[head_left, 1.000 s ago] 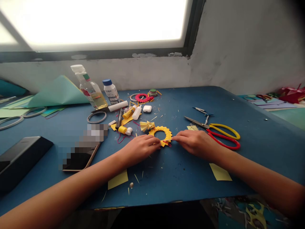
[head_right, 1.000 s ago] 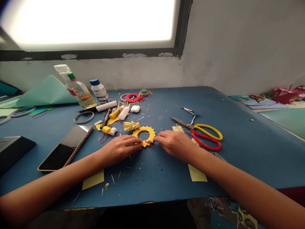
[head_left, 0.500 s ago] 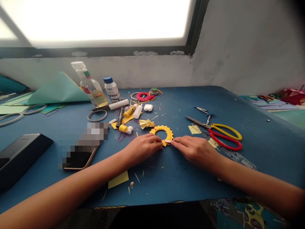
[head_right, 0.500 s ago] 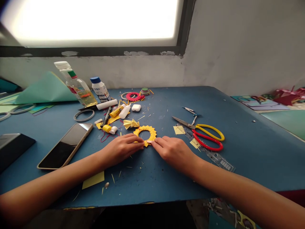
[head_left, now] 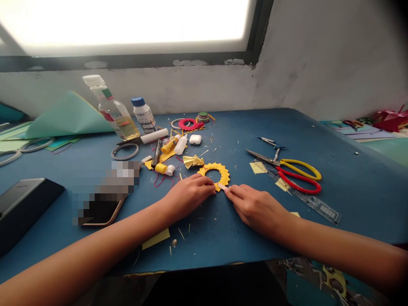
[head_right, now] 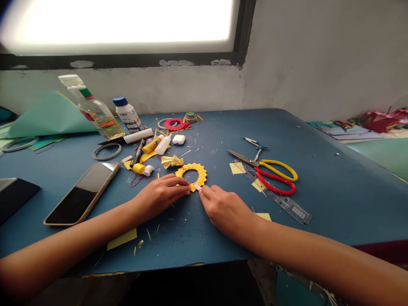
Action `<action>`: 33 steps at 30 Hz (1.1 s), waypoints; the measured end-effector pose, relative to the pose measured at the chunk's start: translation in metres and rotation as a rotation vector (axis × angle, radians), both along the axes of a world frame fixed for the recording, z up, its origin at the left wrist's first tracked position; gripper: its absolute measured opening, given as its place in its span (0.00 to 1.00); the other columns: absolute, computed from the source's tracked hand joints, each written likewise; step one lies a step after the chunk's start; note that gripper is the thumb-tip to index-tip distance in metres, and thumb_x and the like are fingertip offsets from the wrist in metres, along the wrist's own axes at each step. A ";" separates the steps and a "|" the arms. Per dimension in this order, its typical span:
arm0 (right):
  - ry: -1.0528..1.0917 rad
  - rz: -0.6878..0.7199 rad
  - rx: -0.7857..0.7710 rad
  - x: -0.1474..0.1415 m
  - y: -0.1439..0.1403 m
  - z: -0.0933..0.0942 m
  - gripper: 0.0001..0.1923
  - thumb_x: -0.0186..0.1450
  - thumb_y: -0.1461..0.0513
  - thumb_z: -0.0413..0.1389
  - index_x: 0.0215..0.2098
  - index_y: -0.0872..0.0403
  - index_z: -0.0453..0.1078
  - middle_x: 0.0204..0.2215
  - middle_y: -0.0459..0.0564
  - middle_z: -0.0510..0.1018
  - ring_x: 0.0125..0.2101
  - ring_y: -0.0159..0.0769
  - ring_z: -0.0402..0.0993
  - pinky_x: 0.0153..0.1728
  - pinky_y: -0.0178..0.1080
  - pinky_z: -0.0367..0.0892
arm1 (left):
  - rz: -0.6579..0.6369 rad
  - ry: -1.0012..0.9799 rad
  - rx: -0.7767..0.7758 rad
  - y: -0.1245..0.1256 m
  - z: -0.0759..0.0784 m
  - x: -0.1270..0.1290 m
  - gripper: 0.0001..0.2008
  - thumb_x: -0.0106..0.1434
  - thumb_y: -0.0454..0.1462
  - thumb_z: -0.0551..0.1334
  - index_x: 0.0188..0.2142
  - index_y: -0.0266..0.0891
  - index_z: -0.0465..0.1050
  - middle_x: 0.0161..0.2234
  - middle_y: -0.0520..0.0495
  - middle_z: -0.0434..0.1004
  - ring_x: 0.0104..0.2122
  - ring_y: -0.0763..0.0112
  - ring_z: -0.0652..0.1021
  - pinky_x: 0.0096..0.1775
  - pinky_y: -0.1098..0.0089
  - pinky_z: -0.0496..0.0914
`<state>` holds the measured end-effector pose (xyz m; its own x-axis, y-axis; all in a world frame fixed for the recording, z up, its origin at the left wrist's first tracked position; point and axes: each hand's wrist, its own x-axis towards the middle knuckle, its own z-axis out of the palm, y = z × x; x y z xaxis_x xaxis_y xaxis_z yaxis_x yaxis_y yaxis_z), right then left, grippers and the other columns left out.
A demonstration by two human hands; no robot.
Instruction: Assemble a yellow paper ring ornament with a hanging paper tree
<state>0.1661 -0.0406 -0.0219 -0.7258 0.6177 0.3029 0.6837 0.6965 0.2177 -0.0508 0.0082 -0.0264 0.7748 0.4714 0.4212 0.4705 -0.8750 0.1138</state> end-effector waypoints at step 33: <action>0.432 -0.048 -0.067 0.030 -0.009 0.019 0.12 0.64 0.67 0.50 0.42 0.57 0.74 0.36 0.54 0.79 0.36 0.38 0.75 0.37 0.40 0.74 | -0.010 -0.075 -0.051 0.000 0.004 0.002 0.09 0.64 0.34 0.58 0.35 0.37 0.78 0.37 0.46 0.80 0.35 0.69 0.79 0.38 0.69 0.74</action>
